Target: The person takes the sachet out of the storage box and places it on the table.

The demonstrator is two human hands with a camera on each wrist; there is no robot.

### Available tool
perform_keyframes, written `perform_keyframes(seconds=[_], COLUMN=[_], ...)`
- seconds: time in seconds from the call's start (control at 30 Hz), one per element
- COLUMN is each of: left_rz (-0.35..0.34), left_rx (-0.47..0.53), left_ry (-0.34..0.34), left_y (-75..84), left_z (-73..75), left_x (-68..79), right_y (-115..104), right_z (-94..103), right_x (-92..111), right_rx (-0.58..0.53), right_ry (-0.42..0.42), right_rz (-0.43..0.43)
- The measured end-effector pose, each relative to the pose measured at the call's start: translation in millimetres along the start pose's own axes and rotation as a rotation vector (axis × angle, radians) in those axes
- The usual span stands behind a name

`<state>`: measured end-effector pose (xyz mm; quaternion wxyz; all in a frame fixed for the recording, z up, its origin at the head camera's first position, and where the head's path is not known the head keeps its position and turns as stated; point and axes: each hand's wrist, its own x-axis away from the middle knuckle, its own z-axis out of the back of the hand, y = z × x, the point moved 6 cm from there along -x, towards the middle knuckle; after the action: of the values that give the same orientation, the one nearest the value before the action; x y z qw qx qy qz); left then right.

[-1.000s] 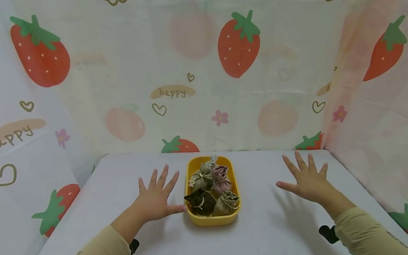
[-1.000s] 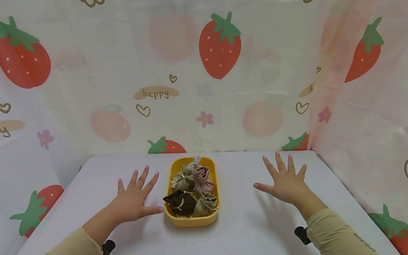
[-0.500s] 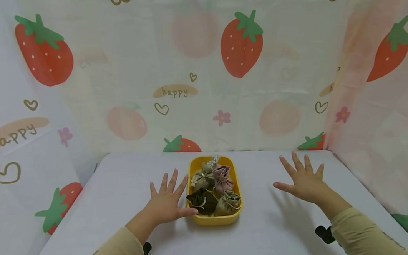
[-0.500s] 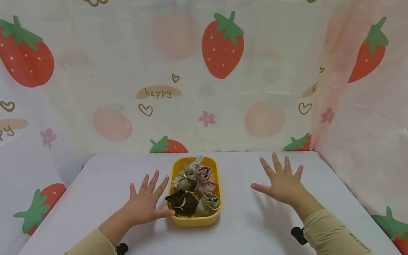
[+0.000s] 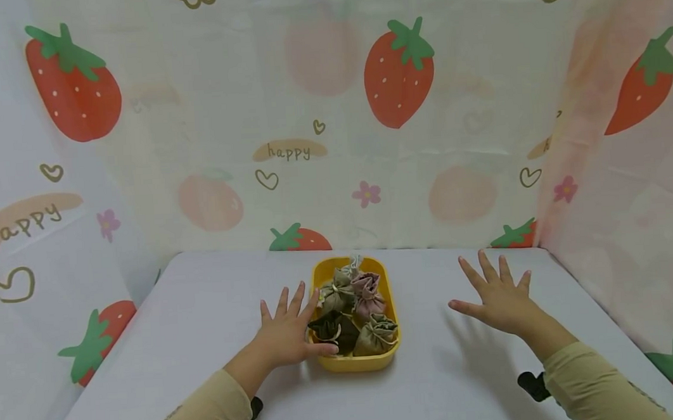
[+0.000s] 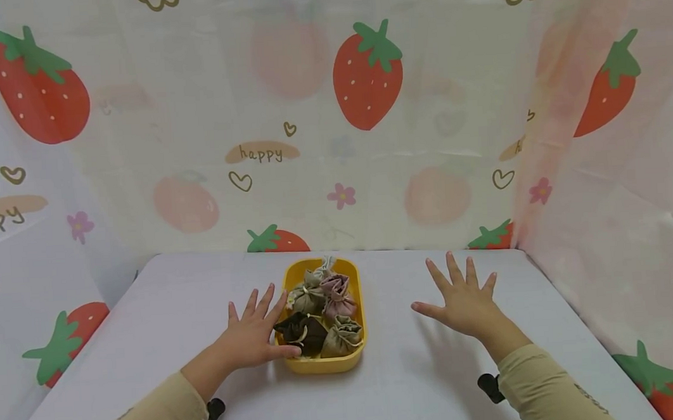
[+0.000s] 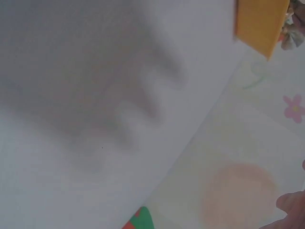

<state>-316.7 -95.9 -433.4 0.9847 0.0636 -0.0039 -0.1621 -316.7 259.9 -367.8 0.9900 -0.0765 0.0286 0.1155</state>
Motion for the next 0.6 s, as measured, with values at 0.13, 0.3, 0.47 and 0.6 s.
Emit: perform_keyframes(seconds=[0.13, 0.3, 0.47, 0.6], left_rz=[0.009, 0.023, 0.035, 0.047], left_rx=[0.025, 0.045, 0.065, 0.087], left_ry=[-0.011, -0.046, -0.066, -0.082], left_y=[-1.1, -3.8, -4.7, -4.7], left_z=[-1.7, -9.2, -12.8, -12.6], left_x=[-1.9, -4.7, -5.6, -4.2], right_y=[-1.2, -2.9, -3.5, -5.6], right_z=[-0.7, -2.6, -4.0, -3.3], right_x=[-0.8, -1.4, -1.6, -1.9], right_rx=[-0.001, -0.012, -0.015, -0.019], right_ry=[-0.001, -0.003, -0.002, -0.001], right_rz=[0.000, 0.004, 0.010, 0.018])
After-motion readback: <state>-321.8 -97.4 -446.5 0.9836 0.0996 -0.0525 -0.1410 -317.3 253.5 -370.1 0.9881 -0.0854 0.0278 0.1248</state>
